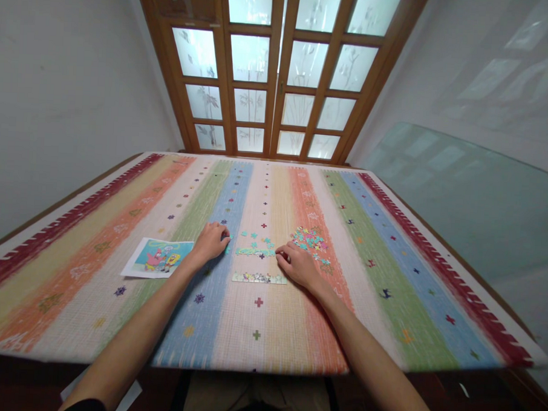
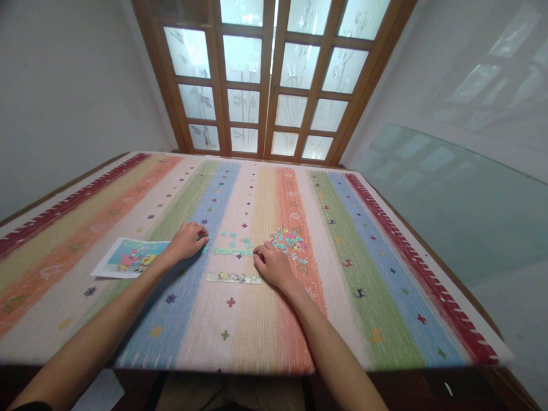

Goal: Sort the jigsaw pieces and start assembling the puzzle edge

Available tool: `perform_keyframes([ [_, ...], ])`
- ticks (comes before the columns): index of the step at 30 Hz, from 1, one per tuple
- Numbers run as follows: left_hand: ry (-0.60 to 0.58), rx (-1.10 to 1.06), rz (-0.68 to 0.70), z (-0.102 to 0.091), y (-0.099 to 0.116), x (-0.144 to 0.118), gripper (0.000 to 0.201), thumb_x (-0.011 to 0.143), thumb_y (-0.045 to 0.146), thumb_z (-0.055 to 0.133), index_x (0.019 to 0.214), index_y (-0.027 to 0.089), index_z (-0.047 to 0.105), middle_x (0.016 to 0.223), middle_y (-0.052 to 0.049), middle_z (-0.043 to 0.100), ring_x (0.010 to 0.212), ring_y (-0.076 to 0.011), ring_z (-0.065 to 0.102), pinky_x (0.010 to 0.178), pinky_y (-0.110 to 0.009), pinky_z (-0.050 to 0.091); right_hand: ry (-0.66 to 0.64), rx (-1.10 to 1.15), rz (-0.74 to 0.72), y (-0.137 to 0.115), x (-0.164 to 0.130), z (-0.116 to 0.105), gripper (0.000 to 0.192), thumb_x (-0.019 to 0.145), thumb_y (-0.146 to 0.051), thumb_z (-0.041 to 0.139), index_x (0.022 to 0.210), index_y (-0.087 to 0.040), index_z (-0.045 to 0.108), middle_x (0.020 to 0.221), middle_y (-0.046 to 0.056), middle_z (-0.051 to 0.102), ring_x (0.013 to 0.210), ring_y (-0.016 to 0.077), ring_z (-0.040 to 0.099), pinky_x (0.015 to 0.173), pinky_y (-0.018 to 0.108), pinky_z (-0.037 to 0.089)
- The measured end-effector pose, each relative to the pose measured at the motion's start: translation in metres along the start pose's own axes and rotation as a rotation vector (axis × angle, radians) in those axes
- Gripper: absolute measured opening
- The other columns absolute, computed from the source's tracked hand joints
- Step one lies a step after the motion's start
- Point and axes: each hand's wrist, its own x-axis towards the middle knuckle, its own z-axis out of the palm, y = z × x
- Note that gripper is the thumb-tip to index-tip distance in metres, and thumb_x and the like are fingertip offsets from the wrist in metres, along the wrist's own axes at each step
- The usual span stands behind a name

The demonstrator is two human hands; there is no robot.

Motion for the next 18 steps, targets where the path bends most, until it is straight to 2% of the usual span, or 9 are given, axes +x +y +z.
perform_keyframes([
  [7,-0.016,0.006,0.021,-0.003,-0.001,0.011,0.021,0.086,0.015,0.055,0.094,0.018,0.074,0.098,-0.013,0.068,0.101,-0.0305,0.06,0.095,-0.042,0.045,-0.017,0.002,0.008,-0.002,0.0,-0.001,0.015,0.093,-0.018,0.058,0.097,-0.019,0.072,0.092,0.006,0.07,0.079,0.0179,0.063,0.072,0.028,0.042],
  [12,-0.028,-0.046,0.137,0.0,0.016,0.019,0.024,0.091,0.027,0.055,0.104,0.018,0.073,0.103,-0.012,0.067,0.106,-0.0292,0.058,0.098,-0.042,0.045,0.003,-0.007,0.009,-0.002,0.0,0.0,0.015,0.093,-0.019,0.058,0.096,-0.02,0.072,0.092,0.005,0.07,0.078,0.0179,0.063,0.071,0.028,0.042],
  [18,-0.062,-0.069,0.208,0.004,0.036,0.029,0.027,0.091,0.029,0.057,0.11,0.017,0.073,0.104,-0.012,0.066,0.105,-0.0286,0.058,0.097,-0.042,0.044,0.003,-0.015,0.003,-0.002,0.0,0.0,0.015,0.093,-0.019,0.057,0.097,-0.02,0.072,0.092,0.005,0.07,0.078,0.0177,0.063,0.071,0.027,0.042],
])
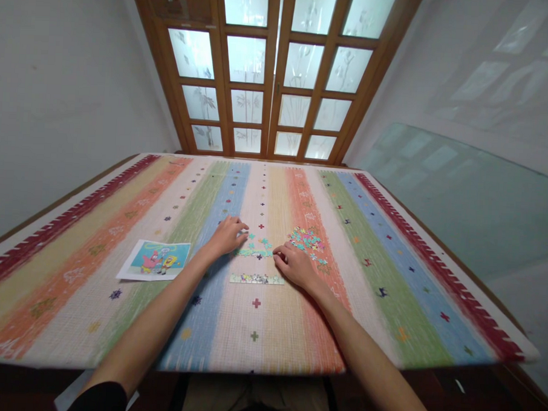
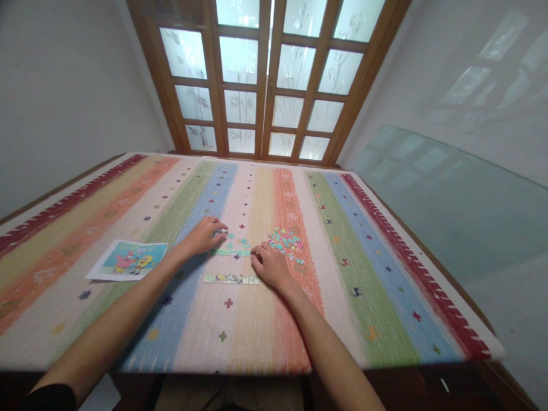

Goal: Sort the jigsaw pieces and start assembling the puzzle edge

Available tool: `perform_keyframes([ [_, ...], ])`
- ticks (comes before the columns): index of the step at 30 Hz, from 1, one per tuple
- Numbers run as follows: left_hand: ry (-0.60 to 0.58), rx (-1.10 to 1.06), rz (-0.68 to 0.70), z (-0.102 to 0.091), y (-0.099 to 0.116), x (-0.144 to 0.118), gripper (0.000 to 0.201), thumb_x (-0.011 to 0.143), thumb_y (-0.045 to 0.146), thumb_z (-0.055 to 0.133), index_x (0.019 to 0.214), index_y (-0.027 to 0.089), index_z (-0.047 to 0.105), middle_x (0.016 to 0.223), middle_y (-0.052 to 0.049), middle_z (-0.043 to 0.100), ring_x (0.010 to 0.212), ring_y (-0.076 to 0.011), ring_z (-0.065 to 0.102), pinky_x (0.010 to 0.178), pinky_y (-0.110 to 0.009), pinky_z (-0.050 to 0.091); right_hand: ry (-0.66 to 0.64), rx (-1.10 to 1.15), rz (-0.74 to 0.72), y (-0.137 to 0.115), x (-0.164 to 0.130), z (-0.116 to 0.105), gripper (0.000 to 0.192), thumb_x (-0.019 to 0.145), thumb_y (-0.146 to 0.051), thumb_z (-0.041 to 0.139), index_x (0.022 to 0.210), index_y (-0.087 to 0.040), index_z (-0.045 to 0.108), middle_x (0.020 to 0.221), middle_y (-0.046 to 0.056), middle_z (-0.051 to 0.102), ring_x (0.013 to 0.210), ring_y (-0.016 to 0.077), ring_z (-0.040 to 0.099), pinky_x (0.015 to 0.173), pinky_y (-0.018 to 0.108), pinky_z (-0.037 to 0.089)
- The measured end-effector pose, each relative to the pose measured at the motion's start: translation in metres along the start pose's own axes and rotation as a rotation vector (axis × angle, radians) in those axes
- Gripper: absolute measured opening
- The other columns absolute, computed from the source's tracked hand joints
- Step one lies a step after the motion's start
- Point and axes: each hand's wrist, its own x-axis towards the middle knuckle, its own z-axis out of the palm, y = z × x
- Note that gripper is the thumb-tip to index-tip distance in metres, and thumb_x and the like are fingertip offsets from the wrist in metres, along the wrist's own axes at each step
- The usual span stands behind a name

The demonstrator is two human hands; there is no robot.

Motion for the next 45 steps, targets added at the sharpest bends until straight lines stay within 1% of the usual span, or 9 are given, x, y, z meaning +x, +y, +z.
perform_keyframes([
  [5,-0.047,0.046,-0.016,0.001,0.0,0.005,0.018,0.087,0.025,0.063,0.099,0.019,0.076,0.102,-0.012,0.066,0.103,-0.03,0.058,0.095,-0.042,0.043,-0.002,0.003,-0.004,0.001,0.0,0.0,0.016,0.094,-0.019,0.057,0.097,-0.021,0.072,0.092,0.004,0.069,0.077,0.0171,0.063,0.071,0.027,0.042],
  [12,-0.036,0.027,-0.035,0.003,-0.008,0.002,0.012,0.085,0.016,0.065,0.09,0.021,0.075,0.096,-0.011,0.068,0.099,-0.0296,0.06,0.09,-0.041,0.044,-0.007,-0.006,0.007,0.0,0.0,0.001,0.016,0.094,-0.02,0.057,0.098,-0.02,0.072,0.094,0.005,0.07,0.079,0.0178,0.063,0.072,0.027,0.043],
  [20,-0.015,0.019,-0.063,0.001,-0.016,-0.001,0.009,0.084,0.02,0.066,0.089,0.021,0.073,0.094,-0.01,0.068,0.098,-0.0285,0.061,0.092,-0.041,0.044,-0.01,0.022,0.002,0.001,0.0,-0.001,0.015,0.093,-0.019,0.058,0.097,-0.021,0.073,0.092,0.005,0.07,0.078,0.0178,0.064,0.072,0.028,0.043],
  [26,0.0,0.007,-0.09,0.001,-0.016,-0.001,0.002,0.082,0.021,0.069,0.084,0.02,0.07,0.094,-0.011,0.068,0.101,-0.0305,0.061,0.091,-0.042,0.044,-0.004,0.045,0.002,0.003,0.0,-0.001,0.016,0.092,-0.018,0.059,0.098,-0.02,0.074,0.09,0.005,0.07,0.079,0.0182,0.064,0.074,0.029,0.044],
  [30,0.012,-0.012,-0.101,-0.001,-0.015,-0.002,0.005,0.08,0.021,0.07,0.084,0.02,0.066,0.094,-0.01,0.069,0.099,-0.0293,0.061,0.091,-0.041,0.045,-0.001,0.056,-0.002,0.003,0.0,-0.001,0.016,0.092,-0.018,0.059,0.096,-0.019,0.074,0.088,0.005,0.07,0.08,0.0183,0.064,0.075,0.029,0.044],
  [33,0.028,-0.081,-0.112,-0.002,-0.014,-0.005,0.005,0.08,0.021,0.068,0.084,0.02,0.065,0.093,-0.009,0.07,0.096,-0.027,0.063,0.088,-0.038,0.046,0.004,0.077,0.003,0.003,0.001,-0.002,0.015,0.092,-0.017,0.06,0.096,-0.019,0.074,0.088,0.005,0.07,0.08,0.018,0.064,0.076,0.029,0.045],
  [36,0.035,-0.147,-0.123,-0.004,-0.013,-0.008,0.001,0.081,0.02,0.064,0.082,0.02,0.065,0.087,-0.006,0.071,0.087,-0.0237,0.065,0.083,-0.036,0.048,0.004,0.103,0.008,0.003,0.0,-0.002,0.014,0.091,-0.018,0.061,0.095,-0.019,0.074,0.087,0.005,0.07,0.08,0.018,0.064,0.076,0.029,0.045],
  [40,0.054,-0.23,-0.136,-0.007,-0.008,-0.011,0.008,0.084,0.021,0.06,0.082,0.02,0.067,0.082,-0.005,0.073,0.079,-0.021,0.066,0.077,-0.034,0.049,0.037,0.166,0.005,0.006,0.001,-0.004,0.014,0.091,-0.018,0.06,0.094,-0.019,0.074,0.086,0.004,0.068,0.078,0.0172,0.061,0.075,0.029,0.045],
  [45,0.101,-0.626,-0.169,-0.007,0.007,-0.013,0.007,0.079,0.025,0.067,0.078,0.018,0.069,0.077,-0.005,0.073,0.072,-0.0186,0.065,0.072,-0.032,0.051,0.13,0.318,-0.007,0.011,0.004,-0.004,0.012,0.09,-0.022,0.062,0.092,-0.017,0.073,0.08,0.003,0.066,0.074,0.0171,0.058,0.075,0.031,0.044],
])
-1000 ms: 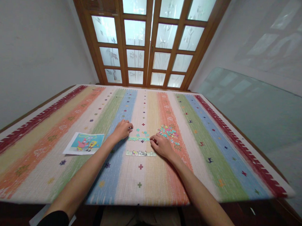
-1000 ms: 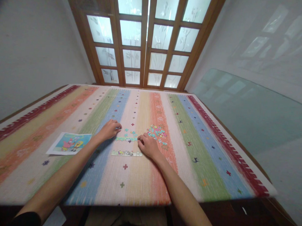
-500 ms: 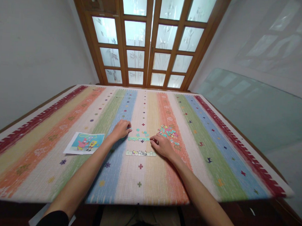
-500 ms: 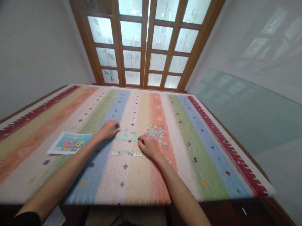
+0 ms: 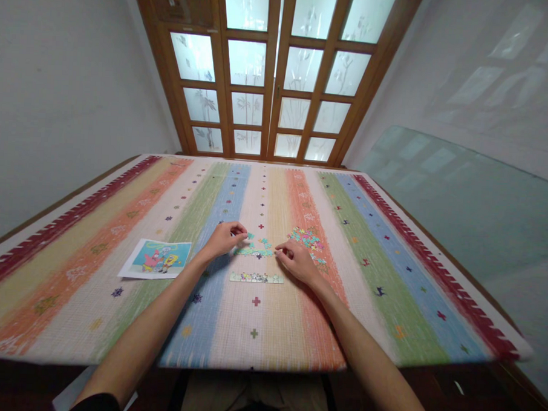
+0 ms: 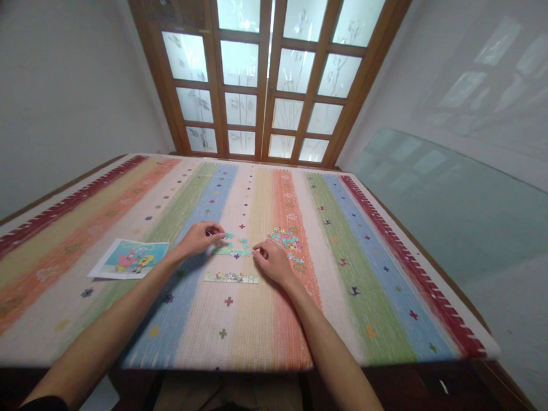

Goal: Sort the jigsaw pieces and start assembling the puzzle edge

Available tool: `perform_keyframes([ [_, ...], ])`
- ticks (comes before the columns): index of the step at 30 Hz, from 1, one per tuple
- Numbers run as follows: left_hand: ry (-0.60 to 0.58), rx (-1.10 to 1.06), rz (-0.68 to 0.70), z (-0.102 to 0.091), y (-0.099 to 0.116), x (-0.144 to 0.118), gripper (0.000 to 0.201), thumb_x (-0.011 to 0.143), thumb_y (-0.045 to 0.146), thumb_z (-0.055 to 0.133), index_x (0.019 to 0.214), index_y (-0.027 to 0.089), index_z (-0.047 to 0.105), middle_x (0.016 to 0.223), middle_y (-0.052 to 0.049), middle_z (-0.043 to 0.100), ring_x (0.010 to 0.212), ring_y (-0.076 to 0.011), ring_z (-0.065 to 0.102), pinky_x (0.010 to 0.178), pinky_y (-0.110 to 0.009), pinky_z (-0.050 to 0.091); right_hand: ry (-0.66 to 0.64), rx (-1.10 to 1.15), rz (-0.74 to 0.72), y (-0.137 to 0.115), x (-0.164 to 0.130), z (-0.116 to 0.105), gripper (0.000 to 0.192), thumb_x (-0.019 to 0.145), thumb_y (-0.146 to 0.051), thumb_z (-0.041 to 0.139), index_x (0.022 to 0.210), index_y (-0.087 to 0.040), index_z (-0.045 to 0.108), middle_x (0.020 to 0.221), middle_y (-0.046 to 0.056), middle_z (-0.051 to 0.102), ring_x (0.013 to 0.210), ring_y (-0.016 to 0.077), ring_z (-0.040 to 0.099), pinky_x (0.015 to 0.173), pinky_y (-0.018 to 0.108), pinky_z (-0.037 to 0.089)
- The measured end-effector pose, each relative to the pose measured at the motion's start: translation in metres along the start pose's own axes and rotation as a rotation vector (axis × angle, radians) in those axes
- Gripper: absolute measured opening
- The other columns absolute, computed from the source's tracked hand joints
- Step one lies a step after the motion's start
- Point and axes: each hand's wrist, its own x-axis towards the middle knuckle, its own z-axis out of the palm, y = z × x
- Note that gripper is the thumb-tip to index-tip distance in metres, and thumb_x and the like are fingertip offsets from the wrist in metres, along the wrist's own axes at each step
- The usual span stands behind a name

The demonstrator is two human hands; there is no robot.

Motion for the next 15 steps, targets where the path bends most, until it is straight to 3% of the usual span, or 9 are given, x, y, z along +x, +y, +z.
perform_keyframes([
  [6,-0.085,-0.378,-0.037,0.024,0.015,-0.007,0.016,0.074,0.031,0.077,0.079,0.016,0.072,0.075,-0.006,0.072,0.067,-0.0157,0.064,0.067,-0.029,0.051,-0.034,0.271,0.007,-0.007,0.003,0.0,0.021,0.093,-0.034,0.061,0.089,-0.019,0.075,0.078,0.003,0.068,0.068,0.0159,0.057,0.067,0.029,0.045],
  [15,-0.129,-0.519,-0.066,0.045,0.03,-0.015,0.023,0.071,0.033,0.081,0.08,0.014,0.073,0.075,-0.006,0.073,0.068,-0.0153,0.065,0.067,-0.028,0.049,0.008,0.435,0.108,-0.012,0.005,0.001,0.027,0.09,-0.044,0.063,0.085,-0.02,0.074,0.082,0.005,0.072,0.073,0.018,0.062,0.069,0.03,0.048],
])
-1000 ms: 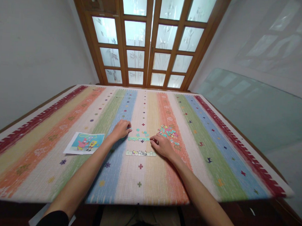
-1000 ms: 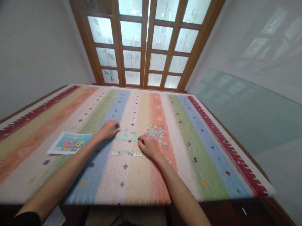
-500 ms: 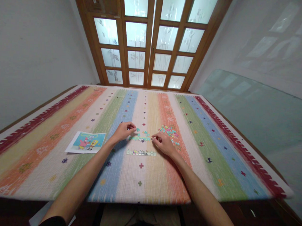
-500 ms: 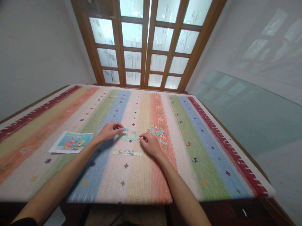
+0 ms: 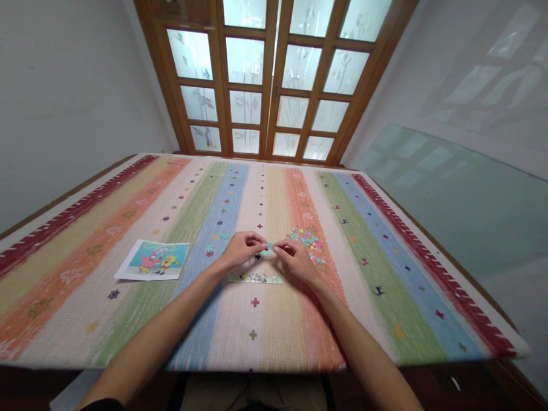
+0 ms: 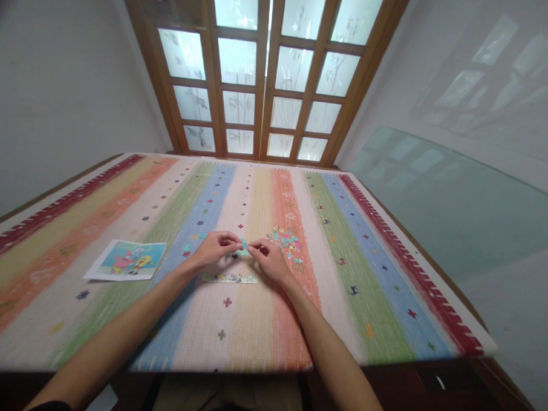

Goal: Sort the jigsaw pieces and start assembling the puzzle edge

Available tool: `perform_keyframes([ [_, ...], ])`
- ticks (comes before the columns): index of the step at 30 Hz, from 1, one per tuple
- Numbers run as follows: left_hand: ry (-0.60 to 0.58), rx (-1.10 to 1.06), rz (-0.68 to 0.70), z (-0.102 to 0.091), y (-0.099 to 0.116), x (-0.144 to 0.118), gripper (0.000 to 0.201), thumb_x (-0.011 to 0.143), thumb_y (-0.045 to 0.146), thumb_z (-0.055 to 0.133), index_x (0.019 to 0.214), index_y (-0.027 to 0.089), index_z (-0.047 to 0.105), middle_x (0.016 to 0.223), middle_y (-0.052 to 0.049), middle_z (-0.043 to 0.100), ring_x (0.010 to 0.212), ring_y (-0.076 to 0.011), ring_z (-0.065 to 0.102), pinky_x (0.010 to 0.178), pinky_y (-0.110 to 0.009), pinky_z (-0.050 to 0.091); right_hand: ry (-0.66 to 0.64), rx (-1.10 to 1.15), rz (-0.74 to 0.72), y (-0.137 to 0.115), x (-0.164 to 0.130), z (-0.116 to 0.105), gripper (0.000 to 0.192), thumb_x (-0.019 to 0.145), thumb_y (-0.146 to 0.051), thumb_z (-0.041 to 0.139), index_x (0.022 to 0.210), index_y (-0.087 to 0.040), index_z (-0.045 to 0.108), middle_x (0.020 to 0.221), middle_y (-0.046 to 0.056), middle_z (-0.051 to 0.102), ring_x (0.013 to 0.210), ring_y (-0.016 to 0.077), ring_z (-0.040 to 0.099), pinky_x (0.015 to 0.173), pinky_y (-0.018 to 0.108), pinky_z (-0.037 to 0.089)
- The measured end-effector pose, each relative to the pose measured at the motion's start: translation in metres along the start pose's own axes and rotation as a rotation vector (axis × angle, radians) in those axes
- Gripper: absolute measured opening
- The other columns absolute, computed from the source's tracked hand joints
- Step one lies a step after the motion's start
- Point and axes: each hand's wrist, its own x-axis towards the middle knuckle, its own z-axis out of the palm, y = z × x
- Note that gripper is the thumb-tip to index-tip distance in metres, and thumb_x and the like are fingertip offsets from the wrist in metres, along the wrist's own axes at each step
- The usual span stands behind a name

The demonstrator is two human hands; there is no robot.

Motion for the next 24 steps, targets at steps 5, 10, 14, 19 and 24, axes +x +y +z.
perform_keyframes([
  [5,0.001,0.01,-0.007,0.006,-0.002,0.001,0.018,0.071,0.029,0.08,0.079,0.013,0.074,0.074,-0.007,0.073,0.066,-0.0146,0.063,0.066,-0.028,0.047,-0.004,0.027,0.012,0.0,0.0,-0.005,0.026,0.085,-0.044,0.067,0.093,-0.019,0.074,0.086,0.005,0.072,0.071,0.0171,0.062,0.066,0.029,0.048],
  [10,-0.004,-0.003,-0.013,0.01,-0.003,0.001,0.016,0.073,0.027,0.078,0.08,0.013,0.075,0.073,-0.006,0.072,0.065,-0.0143,0.063,0.066,-0.028,0.047,0.011,0.029,0.032,-0.002,0.001,-0.008,0.029,0.083,-0.043,0.069,0.095,-0.019,0.077,0.085,0.007,0.074,0.065,0.016,0.06,0.061,0.029,0.047],
  [14,-0.011,0.038,-0.023,0.012,-0.004,-0.001,0.014,0.074,0.027,0.077,0.081,0.014,0.075,0.073,-0.006,0.072,0.066,-0.0152,0.063,0.065,-0.028,0.047,0.026,0.034,0.05,0.001,0.003,-0.01,0.026,0.08,-0.042,0.07,0.087,-0.019,0.078,0.083,0.008,0.076,0.07,0.0189,0.065,0.065,0.031,0.049],
  [19,0.087,0.145,0.036,0.001,-0.005,-0.004,0.012,0.076,0.026,0.073,0.082,0.017,0.074,0.077,-0.006,0.073,0.07,-0.0169,0.065,0.069,-0.029,0.05,0.069,-0.085,0.141,0.008,0.004,-0.021,0.021,0.079,-0.035,0.068,0.084,-0.017,0.079,0.077,0.007,0.075,0.061,0.0172,0.062,0.06,0.03,0.048],
  [24,0.188,0.274,0.06,-0.025,-0.005,-0.01,0.014,0.077,0.029,0.069,0.084,0.017,0.074,0.077,-0.005,0.073,0.068,-0.0166,0.063,0.067,-0.029,0.049,0.037,-0.306,0.11,0.007,0.001,-0.023,0.014,0.079,-0.022,0.065,0.079,-0.019,0.079,0.077,0.006,0.077,0.065,0.0181,0.066,0.067,0.029,0.05],
])
